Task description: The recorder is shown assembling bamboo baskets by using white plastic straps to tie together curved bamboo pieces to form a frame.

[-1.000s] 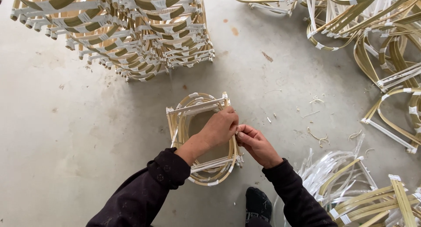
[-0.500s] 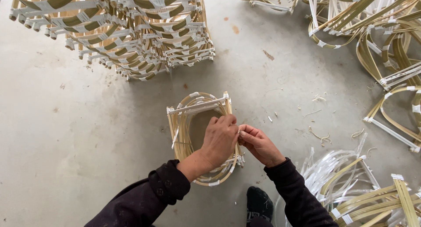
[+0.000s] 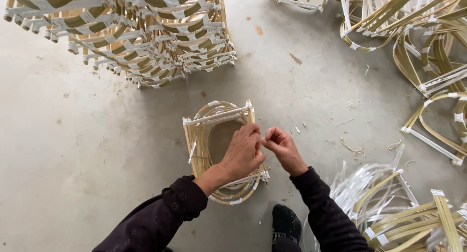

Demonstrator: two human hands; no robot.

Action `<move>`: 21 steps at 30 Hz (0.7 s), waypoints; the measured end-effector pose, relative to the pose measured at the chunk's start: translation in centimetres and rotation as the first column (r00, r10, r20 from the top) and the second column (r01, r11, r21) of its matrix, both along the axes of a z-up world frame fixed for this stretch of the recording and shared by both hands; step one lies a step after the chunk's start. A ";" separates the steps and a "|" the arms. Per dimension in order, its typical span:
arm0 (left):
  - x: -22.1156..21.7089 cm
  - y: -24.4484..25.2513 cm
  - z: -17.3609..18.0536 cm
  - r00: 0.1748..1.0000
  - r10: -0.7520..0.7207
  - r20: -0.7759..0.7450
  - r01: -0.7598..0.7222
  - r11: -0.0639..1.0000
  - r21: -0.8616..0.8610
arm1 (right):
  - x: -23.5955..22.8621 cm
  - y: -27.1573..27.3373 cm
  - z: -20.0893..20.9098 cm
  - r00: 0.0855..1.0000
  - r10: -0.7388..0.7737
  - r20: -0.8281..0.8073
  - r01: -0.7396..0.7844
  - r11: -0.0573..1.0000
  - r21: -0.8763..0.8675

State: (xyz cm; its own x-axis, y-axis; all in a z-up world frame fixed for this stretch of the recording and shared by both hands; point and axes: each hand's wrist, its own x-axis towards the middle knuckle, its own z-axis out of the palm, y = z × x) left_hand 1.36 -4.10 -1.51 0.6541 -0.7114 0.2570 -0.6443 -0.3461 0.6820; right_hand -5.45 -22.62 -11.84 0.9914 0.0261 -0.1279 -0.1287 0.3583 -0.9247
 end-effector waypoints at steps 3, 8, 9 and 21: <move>0.2 0.9 1.8 0.998 -0.009 -0.067 0.019 0.987 0.158 | 1.1 0.4 1.2 0.998 -0.068 0.010 0.068 0.998 -0.001; 0.4 4.8 2.5 0.983 0.173 0.058 -0.179 0.977 0.120 | 0.0 -0.7 3.6 0.973 -0.192 -0.125 0.190 0.981 -0.027; 0.7 5.9 2.5 0.937 0.321 0.140 -0.337 0.936 0.105 | -0.2 -1.1 3.4 0.959 -0.236 -0.159 0.235 0.972 -0.025; 1.4 14.0 -0.4 0.287 0.531 -0.798 -0.585 0.756 0.292 | -0.1 3.1 5.6 0.984 -0.163 -0.078 0.143 0.967 -0.212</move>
State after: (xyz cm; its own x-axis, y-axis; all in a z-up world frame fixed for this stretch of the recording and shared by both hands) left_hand 2.76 9.94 -1.89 0.7990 -0.0927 -0.5942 0.5347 -0.3426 0.7725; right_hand -5.59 -19.51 -6.23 0.9649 -0.1611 -0.2075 -0.1770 0.1852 -0.9666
